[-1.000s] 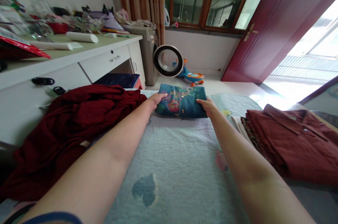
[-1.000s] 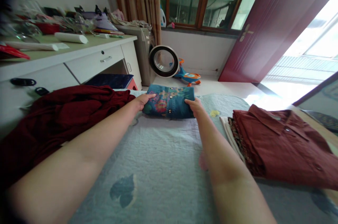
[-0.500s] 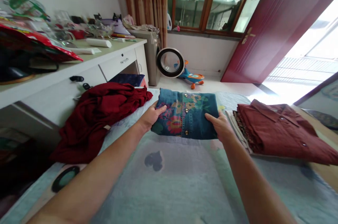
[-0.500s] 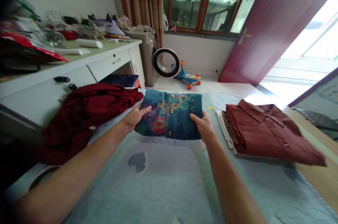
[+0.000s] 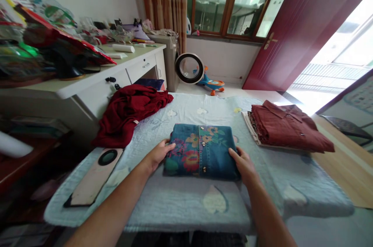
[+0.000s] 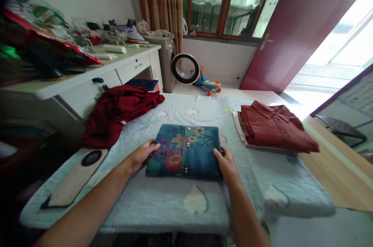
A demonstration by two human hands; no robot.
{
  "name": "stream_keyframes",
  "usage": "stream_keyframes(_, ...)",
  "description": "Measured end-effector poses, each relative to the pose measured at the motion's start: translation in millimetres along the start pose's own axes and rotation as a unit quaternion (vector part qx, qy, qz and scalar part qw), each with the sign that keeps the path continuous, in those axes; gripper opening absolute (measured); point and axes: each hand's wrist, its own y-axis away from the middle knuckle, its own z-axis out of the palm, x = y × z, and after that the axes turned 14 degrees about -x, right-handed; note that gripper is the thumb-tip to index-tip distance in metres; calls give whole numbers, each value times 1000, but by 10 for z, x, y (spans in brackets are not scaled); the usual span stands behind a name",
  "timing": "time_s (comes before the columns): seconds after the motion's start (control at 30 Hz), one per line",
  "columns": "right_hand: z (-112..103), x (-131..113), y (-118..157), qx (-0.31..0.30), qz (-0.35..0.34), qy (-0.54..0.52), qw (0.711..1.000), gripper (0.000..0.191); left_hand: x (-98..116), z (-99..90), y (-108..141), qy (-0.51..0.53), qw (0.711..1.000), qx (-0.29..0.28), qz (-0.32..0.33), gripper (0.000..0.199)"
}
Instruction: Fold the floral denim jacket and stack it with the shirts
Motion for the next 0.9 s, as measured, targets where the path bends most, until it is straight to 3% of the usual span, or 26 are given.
stream_keyframes(0.13, 8, 3, -20, -14, 8, 13, 1000, 40, 43, -39, -95, 20, 999, 46, -18, 34)
stream_keyframes(0.27, 125, -145, 26, -8, -13, 16, 1000, 46, 167, 85, -157, 86, 995, -41, 8, 29)
stream_keyframes(0.37, 146, -214, 82, -19, -27, 0, 999, 51, 188, 122, -115, 86, 991, -49, 88, 42)
stream_keyframes(0.47, 102, -159, 109, -31, -16, 27, 999, 51, 113, 48, -49, 27, 993, -42, 104, 50)
stream_keyframes(0.53, 71, -74, 103, -3, -14, 125, 992, 50, 42, -14, -13, -95, 992, 14, 76, 52)
stream_keyframes(0.6, 71, -14, 88, 61, -43, 272, 959, 51, 0, -17, 24, -280, 951, 115, 68, 56)
stream_keyframes(0.67, 128, -30, 78, 127, -107, 405, 899, 50, 13, 82, 69, -451, 861, 208, 107, 58)
stream_keyframes(0.73, 258, -125, 74, 150, -186, 482, 843, 48, 68, 286, 108, -563, 770, 246, 173, 54)
stream_keyframes(0.8, 446, -249, 57, 114, -245, 519, 811, 44, 119, 545, 110, -624, 718, 207, 228, 50)
stream_keyframes(0.9, 733, -351, -26, 15, -274, 561, 781, 47, 94, 877, 2, -675, 683, 106, 257, 47)
